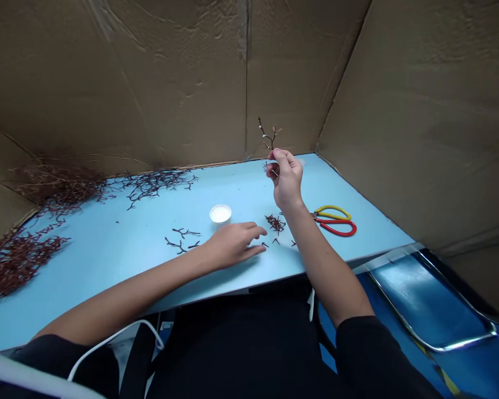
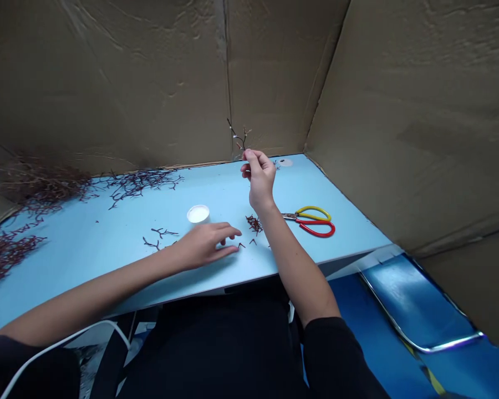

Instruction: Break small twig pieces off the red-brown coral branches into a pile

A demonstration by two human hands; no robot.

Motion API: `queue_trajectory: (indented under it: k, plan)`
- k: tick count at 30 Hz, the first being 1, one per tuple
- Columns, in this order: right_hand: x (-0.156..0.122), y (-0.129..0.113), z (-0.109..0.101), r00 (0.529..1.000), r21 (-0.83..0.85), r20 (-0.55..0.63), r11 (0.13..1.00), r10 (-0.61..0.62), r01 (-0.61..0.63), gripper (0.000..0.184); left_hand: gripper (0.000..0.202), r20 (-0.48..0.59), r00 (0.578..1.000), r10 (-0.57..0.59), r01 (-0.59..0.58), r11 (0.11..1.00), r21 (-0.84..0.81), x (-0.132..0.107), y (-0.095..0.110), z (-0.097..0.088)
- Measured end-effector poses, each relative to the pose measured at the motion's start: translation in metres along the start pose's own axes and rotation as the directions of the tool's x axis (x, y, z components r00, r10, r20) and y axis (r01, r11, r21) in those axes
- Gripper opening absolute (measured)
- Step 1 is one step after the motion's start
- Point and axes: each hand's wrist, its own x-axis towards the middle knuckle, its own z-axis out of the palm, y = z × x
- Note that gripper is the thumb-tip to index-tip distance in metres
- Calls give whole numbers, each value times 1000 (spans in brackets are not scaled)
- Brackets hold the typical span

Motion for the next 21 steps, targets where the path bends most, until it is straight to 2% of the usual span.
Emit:
queue_trajectory:
  k: [2,4,6,9,11,14,17,21]
  plan:
    - [-1,2,1,1000,2,3,1000,2,-2,35,24,107,991,-77,72,996,56,10,5,16]
    - [-1,2,1,1000,-3,6,1000,2,-2,36,19,142,983,-119,111,992,59,18,4,26]
    - [0,2,1,1000,-5,12,1000,3,-3,37,12,127,986,-111,112,994,-3,24,0,31]
    - [1,0,1,1000,-4,25,1000,-2,2,37,8,28,995,-97,100,987,-129,32,-7,37]
    - [1,0,1,999,-26,33,1000,-2,3,39,15,-27,995,-94,87,975,-206,37,-12,40]
    - [0,0,2,999,-69,40,998,13,-10,43,30,-36,996,-79,65,953,-297,45,-16,42]
    - [-1,-1,3,999,-72,39,997,28,-25,45,33,-6,999,-42,38,957,-288,53,-17,41]
    - [-2,-3,4,998,-72,41,997,39,-36,46,26,3,999,43,-42,987,-155,58,-14,39]
